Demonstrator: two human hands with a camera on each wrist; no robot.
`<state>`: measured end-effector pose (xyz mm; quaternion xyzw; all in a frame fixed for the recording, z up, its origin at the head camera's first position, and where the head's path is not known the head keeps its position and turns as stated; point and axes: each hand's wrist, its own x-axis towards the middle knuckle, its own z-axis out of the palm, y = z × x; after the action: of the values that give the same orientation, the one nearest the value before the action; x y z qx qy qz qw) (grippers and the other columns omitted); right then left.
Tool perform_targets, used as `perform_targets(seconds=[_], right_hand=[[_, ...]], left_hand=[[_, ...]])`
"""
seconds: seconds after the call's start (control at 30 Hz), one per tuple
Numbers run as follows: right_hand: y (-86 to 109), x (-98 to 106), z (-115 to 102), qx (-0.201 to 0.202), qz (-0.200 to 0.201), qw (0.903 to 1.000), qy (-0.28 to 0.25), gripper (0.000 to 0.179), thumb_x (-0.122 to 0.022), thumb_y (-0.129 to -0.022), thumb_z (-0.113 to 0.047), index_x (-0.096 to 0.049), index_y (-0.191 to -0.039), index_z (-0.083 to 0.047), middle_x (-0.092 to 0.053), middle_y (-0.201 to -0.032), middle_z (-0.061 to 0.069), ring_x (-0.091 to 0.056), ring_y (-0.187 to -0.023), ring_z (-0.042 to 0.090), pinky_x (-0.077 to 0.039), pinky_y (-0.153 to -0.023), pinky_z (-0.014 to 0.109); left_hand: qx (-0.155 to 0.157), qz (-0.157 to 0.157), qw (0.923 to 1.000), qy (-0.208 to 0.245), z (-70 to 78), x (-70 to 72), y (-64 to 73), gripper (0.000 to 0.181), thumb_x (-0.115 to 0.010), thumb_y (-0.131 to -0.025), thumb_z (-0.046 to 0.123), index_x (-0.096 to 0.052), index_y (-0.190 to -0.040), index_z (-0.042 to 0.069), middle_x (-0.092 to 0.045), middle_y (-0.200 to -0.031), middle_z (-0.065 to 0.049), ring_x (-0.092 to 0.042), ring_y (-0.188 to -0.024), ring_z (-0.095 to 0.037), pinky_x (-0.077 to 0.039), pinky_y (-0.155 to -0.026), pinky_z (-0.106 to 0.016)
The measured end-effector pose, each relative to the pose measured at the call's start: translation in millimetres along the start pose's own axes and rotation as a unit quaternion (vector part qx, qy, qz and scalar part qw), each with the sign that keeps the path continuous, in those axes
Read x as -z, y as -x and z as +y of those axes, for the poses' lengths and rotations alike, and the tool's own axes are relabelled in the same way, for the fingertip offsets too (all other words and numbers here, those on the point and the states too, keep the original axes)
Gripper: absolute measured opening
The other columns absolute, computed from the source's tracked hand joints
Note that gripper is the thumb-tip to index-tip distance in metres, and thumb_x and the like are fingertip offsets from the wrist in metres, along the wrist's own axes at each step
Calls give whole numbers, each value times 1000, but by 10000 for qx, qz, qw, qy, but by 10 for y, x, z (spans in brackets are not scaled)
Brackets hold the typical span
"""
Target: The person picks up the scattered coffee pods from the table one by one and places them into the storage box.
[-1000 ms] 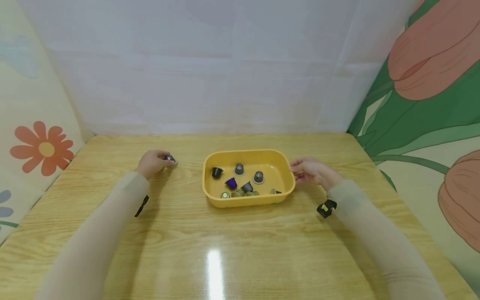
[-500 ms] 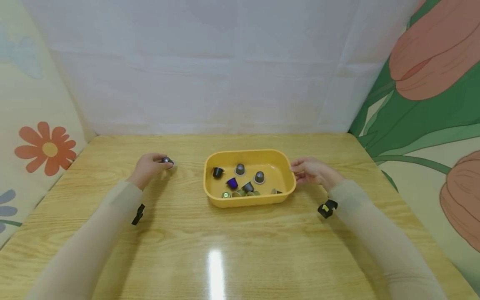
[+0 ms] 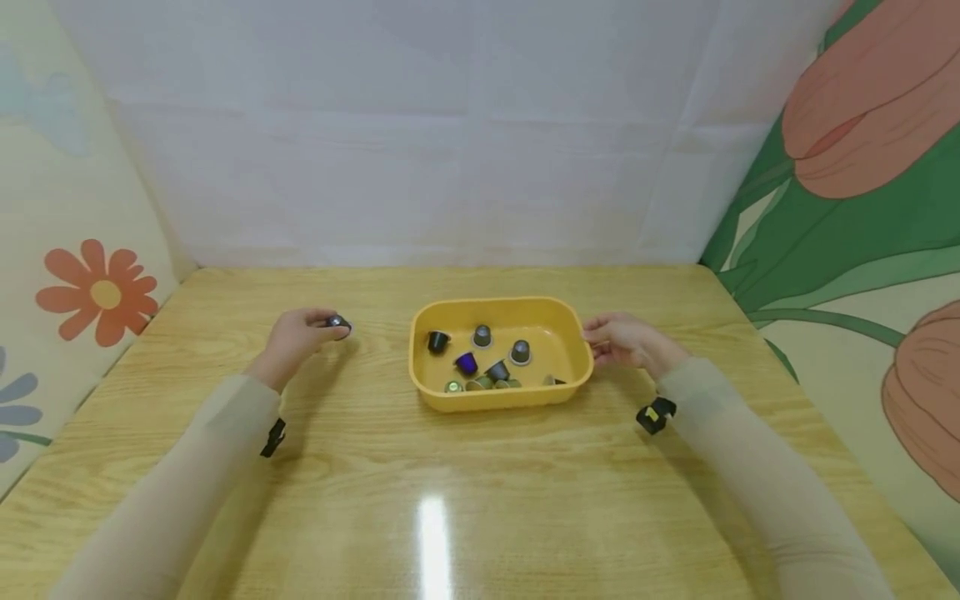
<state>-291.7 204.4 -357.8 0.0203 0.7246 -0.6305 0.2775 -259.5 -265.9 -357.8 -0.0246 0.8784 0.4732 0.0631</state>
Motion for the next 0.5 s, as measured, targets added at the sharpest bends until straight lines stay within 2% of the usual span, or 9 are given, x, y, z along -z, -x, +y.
perform_targets(seconds=[0.5], right_hand=[[8,2,-3,18,10,10000,-44,22,-46,-101,-2,-44,-121,7,-58,-84,4,-58,-70,13,-55,-63,25]], left_hand=[[-230,-111,9996,-120,264,-107,217,62,-61,-98,27,-38,-143,-8,-46,-140,-29,-47,-126,-42,-43,-101,-52]])
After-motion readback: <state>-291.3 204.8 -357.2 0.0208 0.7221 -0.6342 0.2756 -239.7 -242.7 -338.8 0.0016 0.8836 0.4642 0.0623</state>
